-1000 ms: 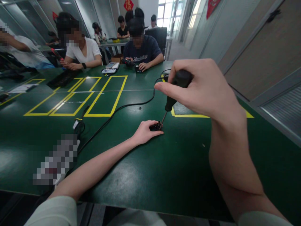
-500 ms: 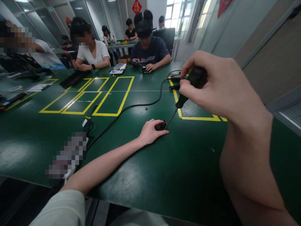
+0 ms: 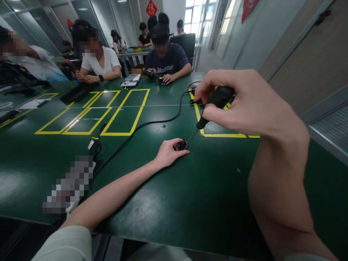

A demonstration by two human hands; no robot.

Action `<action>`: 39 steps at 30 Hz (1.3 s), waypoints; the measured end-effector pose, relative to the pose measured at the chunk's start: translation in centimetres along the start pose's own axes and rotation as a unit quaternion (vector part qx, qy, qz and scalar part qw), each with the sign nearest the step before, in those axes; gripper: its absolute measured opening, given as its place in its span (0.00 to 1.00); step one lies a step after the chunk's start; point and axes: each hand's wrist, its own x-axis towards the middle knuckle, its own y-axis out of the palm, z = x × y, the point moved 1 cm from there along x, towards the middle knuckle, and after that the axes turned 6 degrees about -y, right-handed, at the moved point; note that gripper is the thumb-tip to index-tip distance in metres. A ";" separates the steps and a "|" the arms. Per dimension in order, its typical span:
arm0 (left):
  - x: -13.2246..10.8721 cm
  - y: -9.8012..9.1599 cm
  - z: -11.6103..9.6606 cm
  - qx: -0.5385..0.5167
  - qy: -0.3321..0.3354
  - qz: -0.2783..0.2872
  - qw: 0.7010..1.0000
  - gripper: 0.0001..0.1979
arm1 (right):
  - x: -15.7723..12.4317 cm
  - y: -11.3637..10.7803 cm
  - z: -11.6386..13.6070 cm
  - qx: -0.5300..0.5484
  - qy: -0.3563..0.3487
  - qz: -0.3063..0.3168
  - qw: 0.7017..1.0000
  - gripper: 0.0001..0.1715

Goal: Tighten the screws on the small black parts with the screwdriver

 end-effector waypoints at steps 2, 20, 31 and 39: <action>0.0 0.0 0.2 -0.003 0.001 0.000 1.000 0.18 | 0.0 0.1 0.4 -0.013 0.001 -0.001 1.000 0.03; 0.2 0.1 0.3 -0.030 -0.007 0.023 0.999 0.19 | 0.8 1.0 -0.4 -0.127 0.108 -0.031 0.986 0.16; 0.2 0.1 0.2 -0.069 -0.017 0.011 0.997 0.18 | 0.4 0.9 -0.2 -0.079 0.069 -0.024 0.994 0.14; 0.3 0.1 0.3 -0.067 -0.020 0.013 0.997 0.20 | 0.3 0.9 -0.3 -0.066 0.060 -0.054 0.995 0.20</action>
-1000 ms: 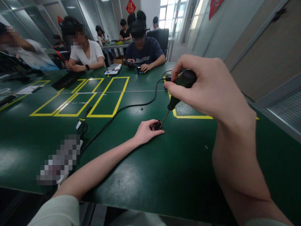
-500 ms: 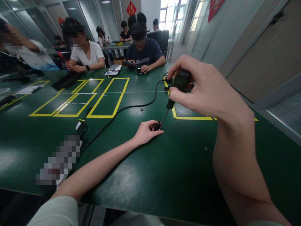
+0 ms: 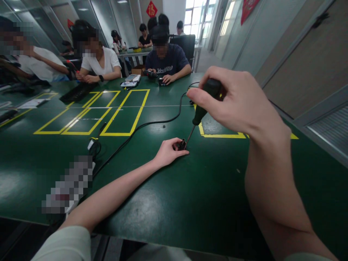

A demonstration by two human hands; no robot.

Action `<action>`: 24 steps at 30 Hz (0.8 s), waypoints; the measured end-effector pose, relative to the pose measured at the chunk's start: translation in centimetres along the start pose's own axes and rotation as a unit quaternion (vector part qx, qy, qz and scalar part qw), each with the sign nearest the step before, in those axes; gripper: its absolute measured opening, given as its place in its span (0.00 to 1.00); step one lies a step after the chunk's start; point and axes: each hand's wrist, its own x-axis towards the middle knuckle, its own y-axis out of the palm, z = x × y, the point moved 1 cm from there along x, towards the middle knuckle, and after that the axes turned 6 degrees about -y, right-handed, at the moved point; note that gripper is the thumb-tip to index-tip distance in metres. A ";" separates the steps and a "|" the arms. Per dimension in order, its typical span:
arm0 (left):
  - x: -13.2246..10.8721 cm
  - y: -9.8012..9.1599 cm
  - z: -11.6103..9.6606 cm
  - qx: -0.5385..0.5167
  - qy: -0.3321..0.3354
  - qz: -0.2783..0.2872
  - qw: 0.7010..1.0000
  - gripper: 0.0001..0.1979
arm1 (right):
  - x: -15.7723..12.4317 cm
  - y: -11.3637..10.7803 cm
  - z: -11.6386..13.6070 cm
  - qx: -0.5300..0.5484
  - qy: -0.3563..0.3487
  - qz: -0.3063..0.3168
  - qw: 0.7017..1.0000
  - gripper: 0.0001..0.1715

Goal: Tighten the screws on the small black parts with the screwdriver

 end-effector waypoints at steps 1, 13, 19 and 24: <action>0.0 0.0 -0.1 0.001 0.001 0.000 1.000 0.20 | 0.1 0.0 0.1 0.001 0.005 -0.011 1.000 0.24; -0.1 0.1 -0.3 0.014 -0.003 0.002 1.000 0.18 | 0.2 0.2 0.2 -0.016 0.040 -0.003 0.999 0.23; -0.1 0.1 -0.4 0.014 0.003 -0.001 1.000 0.17 | 0.2 0.0 0.2 -0.003 0.025 -0.037 0.999 0.12; 0.0 0.1 -0.2 0.015 0.003 0.000 1.000 0.17 | 0.3 0.3 0.3 -0.044 0.045 -0.038 0.997 0.22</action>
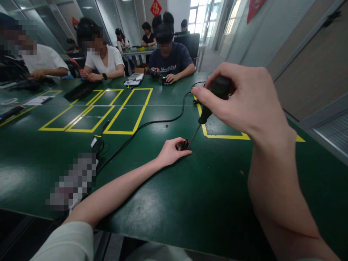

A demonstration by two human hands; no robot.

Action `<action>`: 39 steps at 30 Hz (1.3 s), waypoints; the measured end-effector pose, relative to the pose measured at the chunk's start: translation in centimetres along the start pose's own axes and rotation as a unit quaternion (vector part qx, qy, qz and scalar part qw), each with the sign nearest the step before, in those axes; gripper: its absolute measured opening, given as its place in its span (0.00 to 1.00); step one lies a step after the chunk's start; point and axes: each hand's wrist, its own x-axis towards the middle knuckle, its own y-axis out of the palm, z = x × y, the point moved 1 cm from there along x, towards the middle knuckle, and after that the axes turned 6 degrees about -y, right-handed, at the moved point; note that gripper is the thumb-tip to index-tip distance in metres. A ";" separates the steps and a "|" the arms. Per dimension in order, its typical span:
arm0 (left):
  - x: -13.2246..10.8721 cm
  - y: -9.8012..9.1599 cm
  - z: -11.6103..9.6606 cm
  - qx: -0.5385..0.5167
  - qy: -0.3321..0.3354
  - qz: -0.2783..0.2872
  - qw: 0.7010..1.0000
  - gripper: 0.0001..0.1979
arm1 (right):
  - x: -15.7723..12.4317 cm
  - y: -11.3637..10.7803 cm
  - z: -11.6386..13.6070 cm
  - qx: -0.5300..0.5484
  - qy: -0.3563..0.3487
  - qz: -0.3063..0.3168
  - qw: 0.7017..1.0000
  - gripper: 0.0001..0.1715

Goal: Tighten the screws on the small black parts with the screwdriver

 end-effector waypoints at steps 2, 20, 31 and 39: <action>0.0 0.0 0.0 -0.002 0.001 0.001 1.000 0.17 | 0.0 0.1 0.0 -0.010 -0.002 -0.025 1.000 0.27; 0.0 0.0 0.1 0.001 -0.002 0.004 1.000 0.18 | -0.1 0.0 0.1 0.008 -0.013 -0.008 1.000 0.18; -0.3 0.0 -0.6 -0.002 -0.008 0.004 1.000 0.17 | 0.1 0.1 0.4 0.006 -0.039 0.054 0.998 0.23; -0.3 -0.1 -0.7 0.000 -0.001 0.000 1.000 0.16 | -0.2 0.3 0.7 0.088 -0.043 0.061 0.993 0.07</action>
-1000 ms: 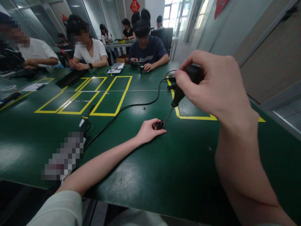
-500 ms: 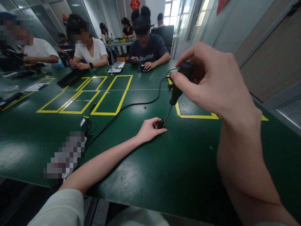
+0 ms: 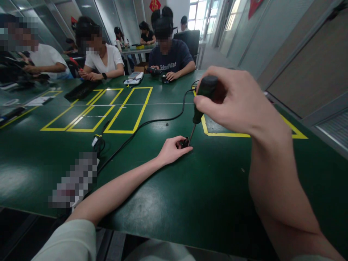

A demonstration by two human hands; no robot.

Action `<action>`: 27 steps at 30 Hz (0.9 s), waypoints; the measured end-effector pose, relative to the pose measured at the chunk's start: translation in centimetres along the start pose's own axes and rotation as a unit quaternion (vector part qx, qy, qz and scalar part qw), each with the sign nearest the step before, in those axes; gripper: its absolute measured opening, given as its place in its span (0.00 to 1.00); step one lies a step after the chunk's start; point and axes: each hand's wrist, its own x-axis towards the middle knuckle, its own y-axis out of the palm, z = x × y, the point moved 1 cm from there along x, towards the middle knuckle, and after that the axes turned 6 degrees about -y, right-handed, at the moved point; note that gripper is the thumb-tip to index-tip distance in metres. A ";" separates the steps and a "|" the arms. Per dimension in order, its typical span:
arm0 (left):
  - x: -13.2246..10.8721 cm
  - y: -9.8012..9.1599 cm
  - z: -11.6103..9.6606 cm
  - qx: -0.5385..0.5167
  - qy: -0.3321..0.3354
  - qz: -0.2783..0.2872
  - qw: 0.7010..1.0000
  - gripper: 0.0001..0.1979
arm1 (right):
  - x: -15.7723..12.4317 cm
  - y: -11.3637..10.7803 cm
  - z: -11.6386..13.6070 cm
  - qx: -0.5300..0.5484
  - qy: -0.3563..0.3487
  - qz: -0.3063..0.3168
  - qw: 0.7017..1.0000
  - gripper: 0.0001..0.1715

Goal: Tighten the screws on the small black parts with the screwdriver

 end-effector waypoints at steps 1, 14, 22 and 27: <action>0.0 0.0 0.0 0.000 0.000 0.000 1.000 0.16 | 0.1 0.2 -0.1 -0.003 0.003 0.007 1.000 0.13; 0.0 -0.3 0.1 0.018 0.007 -0.004 1.000 0.34 | -0.4 -0.8 -0.6 0.067 -0.060 -0.147 0.985 0.22; 0.1 -1.2 0.3 -0.011 0.059 0.118 0.991 0.28 | 0.0 0.0 0.0 0.031 -0.045 -0.042 0.998 0.23; 0.3 -1.1 0.5 -0.004 0.081 0.103 0.991 0.18 | 0.3 -0.1 0.4 0.008 -0.031 -0.011 0.999 0.23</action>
